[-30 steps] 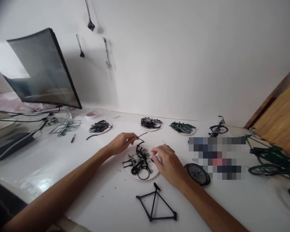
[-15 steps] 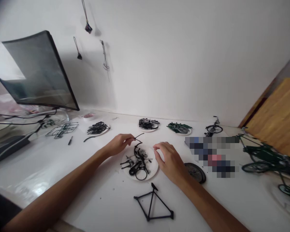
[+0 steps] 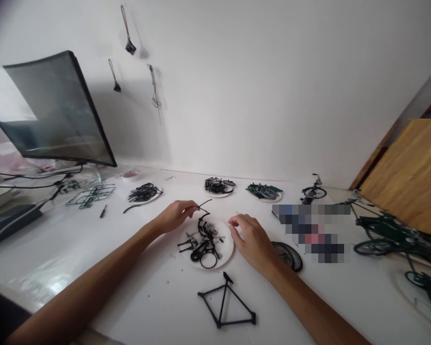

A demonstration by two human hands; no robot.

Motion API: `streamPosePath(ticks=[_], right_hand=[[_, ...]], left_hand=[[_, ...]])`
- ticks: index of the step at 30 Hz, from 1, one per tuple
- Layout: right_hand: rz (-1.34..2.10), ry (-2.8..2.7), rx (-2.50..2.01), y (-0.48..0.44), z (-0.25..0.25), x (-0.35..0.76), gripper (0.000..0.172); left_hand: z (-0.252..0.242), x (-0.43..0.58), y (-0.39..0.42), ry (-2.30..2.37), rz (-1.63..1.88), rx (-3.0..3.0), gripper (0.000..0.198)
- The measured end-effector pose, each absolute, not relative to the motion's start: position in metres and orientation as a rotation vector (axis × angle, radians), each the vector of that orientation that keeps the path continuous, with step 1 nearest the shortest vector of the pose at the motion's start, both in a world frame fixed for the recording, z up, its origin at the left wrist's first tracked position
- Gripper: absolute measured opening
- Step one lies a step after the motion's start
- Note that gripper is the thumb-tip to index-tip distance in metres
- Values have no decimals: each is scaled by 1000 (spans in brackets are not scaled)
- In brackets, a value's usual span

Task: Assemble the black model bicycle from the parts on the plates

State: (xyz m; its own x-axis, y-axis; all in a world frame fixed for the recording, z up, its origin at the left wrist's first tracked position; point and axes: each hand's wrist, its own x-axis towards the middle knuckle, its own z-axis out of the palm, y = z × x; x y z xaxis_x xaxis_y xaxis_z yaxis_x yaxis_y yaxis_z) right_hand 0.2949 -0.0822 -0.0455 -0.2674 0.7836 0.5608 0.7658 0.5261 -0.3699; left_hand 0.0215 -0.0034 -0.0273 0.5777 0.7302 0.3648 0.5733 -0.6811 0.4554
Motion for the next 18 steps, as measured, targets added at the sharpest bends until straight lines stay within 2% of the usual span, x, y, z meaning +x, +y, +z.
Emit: streamPosePath(ticks=[18], right_hand=[[154, -2126, -1318, -87, -44, 292, 13]], left_hand=[[-30, 19, 0, 1228, 602, 2540, 29]])
